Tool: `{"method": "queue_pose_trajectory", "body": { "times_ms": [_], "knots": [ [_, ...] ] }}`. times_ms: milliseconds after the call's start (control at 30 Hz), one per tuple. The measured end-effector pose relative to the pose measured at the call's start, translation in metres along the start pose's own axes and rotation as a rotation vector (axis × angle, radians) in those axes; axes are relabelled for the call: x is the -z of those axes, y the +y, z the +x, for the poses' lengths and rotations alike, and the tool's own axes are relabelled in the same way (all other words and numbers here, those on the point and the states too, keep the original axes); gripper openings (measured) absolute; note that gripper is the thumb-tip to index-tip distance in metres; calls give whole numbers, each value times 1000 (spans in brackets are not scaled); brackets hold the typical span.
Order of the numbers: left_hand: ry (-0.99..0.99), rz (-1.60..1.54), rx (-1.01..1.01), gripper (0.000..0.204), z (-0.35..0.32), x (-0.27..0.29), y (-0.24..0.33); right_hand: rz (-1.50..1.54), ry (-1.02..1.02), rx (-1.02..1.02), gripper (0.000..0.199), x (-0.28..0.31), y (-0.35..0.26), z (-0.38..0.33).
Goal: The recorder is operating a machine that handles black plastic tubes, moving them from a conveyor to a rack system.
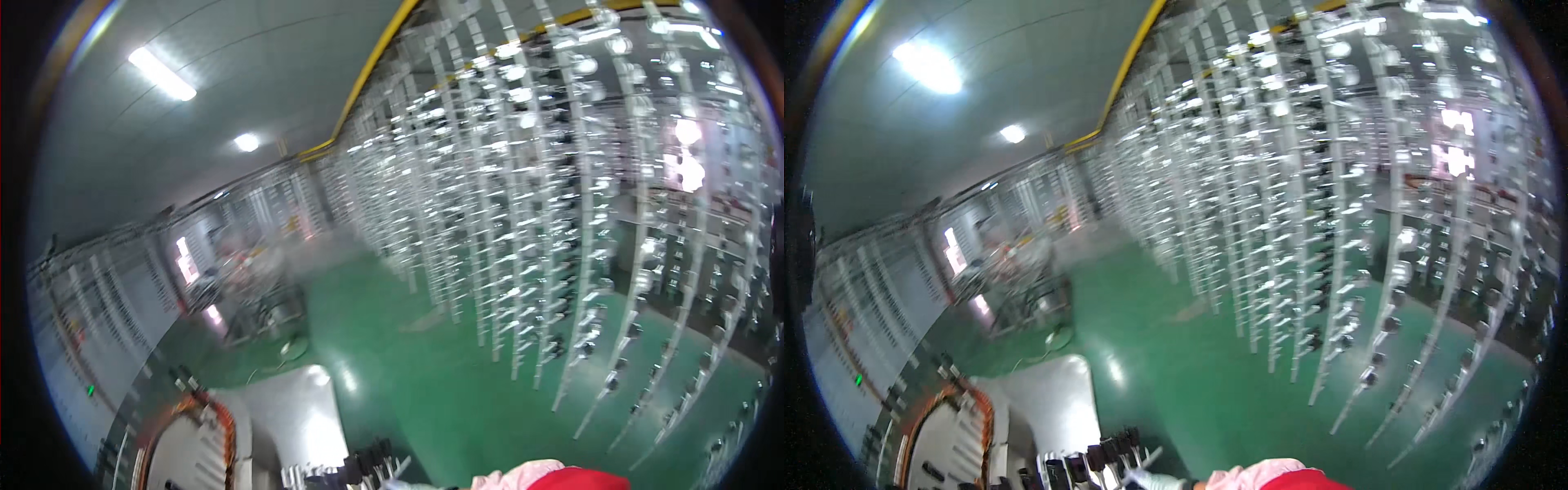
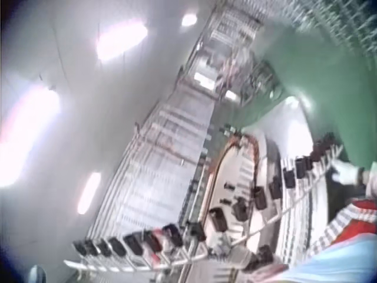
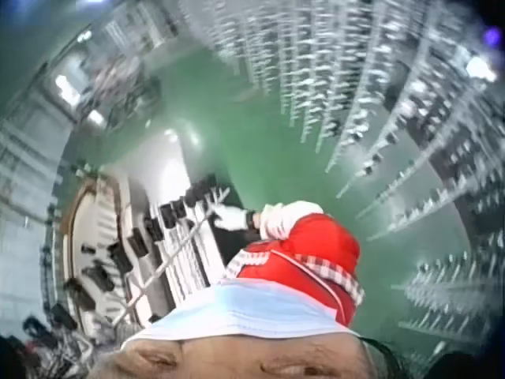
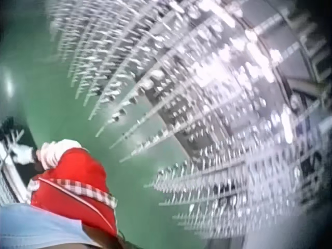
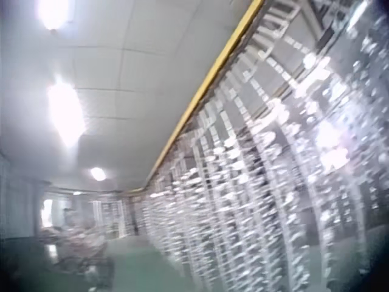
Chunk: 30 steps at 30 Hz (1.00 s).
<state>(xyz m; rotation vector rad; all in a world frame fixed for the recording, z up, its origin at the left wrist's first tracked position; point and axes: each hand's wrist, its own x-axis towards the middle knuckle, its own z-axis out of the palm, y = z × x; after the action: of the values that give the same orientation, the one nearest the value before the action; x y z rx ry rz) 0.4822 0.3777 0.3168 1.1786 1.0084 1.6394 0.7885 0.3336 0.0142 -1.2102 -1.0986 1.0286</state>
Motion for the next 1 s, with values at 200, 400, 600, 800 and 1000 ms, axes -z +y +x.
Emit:
{"method": "queue_pose_trajectory", "body": {
  "times_ms": [200, 400, 600, 800, 1000],
  "knots": [
    [-442, -260, 71, 33, -77, -101, 49, -720, -37, 40, 79, 9, -196, -200],
    [-848, -505, 204, 34, -189, -181, 110, -472, 188, -51, 61, 46, -186, -300],
    [-1260, -705, 389, 37, -317, -235, 160, -393, 631, -173, 59, 78, -196, -393],
    [-1710, -852, 635, 41, -410, -219, 219, -376, 1017, -229, 57, 76, -190, -503],
    [-2150, -871, 652, 38, -508, -169, 262, -387, 1314, -308, 56, 35, -149, -608]
  ]
}}
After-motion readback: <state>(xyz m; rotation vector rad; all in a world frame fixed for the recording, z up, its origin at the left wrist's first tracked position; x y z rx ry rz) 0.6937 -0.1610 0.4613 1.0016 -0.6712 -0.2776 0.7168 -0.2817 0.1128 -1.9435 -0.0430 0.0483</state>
